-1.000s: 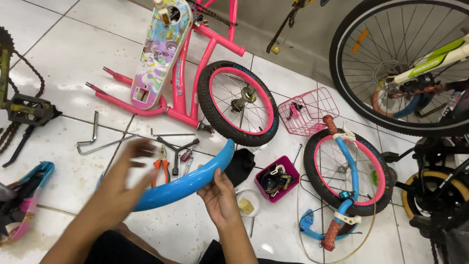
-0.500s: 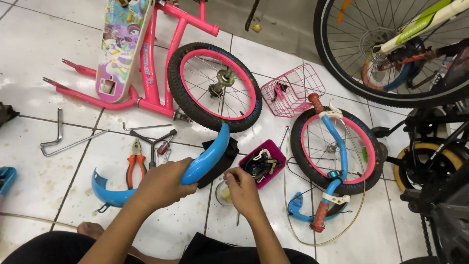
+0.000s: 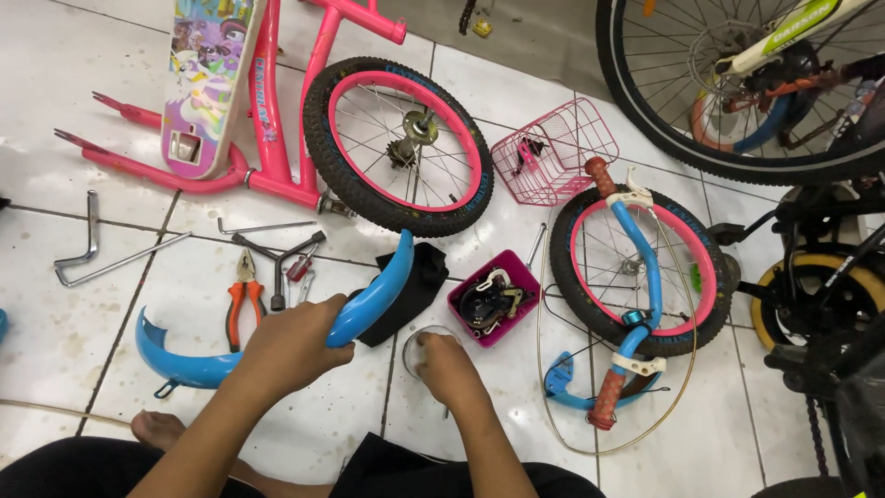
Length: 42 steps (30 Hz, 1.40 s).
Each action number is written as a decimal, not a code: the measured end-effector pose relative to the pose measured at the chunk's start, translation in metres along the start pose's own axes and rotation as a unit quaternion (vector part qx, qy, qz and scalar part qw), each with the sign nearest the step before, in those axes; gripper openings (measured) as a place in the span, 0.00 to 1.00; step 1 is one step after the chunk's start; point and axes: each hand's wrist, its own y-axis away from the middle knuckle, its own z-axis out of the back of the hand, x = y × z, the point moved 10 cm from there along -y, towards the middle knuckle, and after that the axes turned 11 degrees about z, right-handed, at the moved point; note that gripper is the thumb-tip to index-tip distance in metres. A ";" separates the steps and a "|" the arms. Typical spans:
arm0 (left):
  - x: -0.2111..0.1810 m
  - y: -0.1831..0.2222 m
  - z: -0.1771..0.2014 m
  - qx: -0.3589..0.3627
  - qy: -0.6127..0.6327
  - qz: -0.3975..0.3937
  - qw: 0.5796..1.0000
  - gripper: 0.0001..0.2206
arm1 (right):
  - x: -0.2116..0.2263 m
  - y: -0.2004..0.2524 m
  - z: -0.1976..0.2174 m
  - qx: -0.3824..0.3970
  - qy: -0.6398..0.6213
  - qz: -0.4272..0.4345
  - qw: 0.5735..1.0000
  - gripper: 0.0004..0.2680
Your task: Cleaning the interior surface of a blue bicycle fender using a small sponge and a cleaning agent.
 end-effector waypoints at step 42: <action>0.008 0.000 0.005 0.006 0.017 -0.009 1.000 0.33 | 0.006 0.017 0.030 -0.120 -0.096 0.041 0.987 0.04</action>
